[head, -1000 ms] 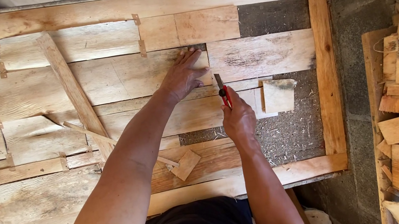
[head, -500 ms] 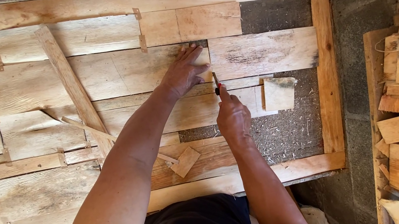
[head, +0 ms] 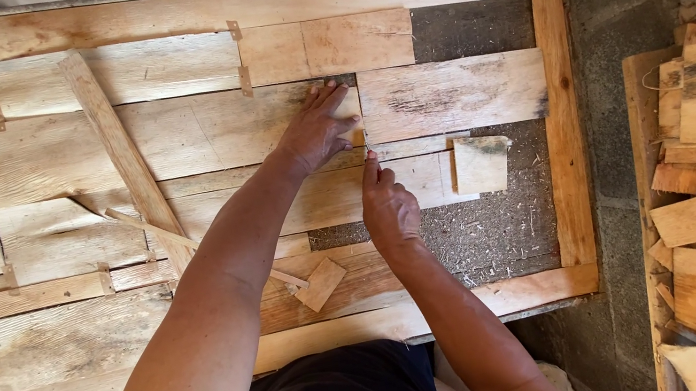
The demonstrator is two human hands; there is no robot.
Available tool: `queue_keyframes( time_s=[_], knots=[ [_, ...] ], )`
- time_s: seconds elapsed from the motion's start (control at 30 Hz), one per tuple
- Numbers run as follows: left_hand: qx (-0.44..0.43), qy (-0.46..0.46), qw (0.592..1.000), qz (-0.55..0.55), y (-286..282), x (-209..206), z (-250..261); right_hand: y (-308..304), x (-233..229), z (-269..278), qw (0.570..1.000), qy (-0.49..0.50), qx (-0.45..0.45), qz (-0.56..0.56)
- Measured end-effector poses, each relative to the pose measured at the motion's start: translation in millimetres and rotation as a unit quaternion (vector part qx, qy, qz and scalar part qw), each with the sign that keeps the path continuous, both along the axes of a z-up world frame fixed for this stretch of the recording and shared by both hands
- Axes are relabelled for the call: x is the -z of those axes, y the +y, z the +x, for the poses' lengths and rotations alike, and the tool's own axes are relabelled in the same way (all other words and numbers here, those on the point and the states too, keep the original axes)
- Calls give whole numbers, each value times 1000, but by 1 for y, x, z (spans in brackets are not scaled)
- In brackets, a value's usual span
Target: Fitting, cutting, and securing small wood pieces into a larger wooden panel assembly using a utility knife and tape.
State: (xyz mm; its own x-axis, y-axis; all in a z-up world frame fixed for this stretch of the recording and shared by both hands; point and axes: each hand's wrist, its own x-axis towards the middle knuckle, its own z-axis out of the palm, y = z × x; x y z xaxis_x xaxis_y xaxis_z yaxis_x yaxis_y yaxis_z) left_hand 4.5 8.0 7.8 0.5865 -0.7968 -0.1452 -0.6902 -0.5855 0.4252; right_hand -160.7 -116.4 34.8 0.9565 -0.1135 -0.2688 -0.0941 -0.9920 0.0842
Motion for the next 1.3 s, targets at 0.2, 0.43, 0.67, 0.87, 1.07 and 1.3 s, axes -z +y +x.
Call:
queue_keyframes(
  time_s=[0.2, 0.43, 0.67, 0.87, 1.07, 1.3],
  knots=[
    [-8, -14, 999, 29, -3, 0, -1, -12, -43, 17, 989, 88, 86, 82],
    [-19, 3, 1000, 20, -3, -4, -2, -29, -35, 2, 903, -39, 233, 360],
    [-16, 5, 999, 40, -5, -7, -4, -20, -53, 0, 910, -4, 255, 326],
    [-3, -5, 999, 49, -3, -9, -3, -14, -63, 9, 916, 28, 260, 305],
    [-9, -3, 1000, 26, -4, -7, 0, -7, -37, 4, 976, 81, 139, 149],
    [-8, -24, 999, 23, 0, -2, -3, 0, -43, 2, 975, 52, 145, 157]
  ],
)
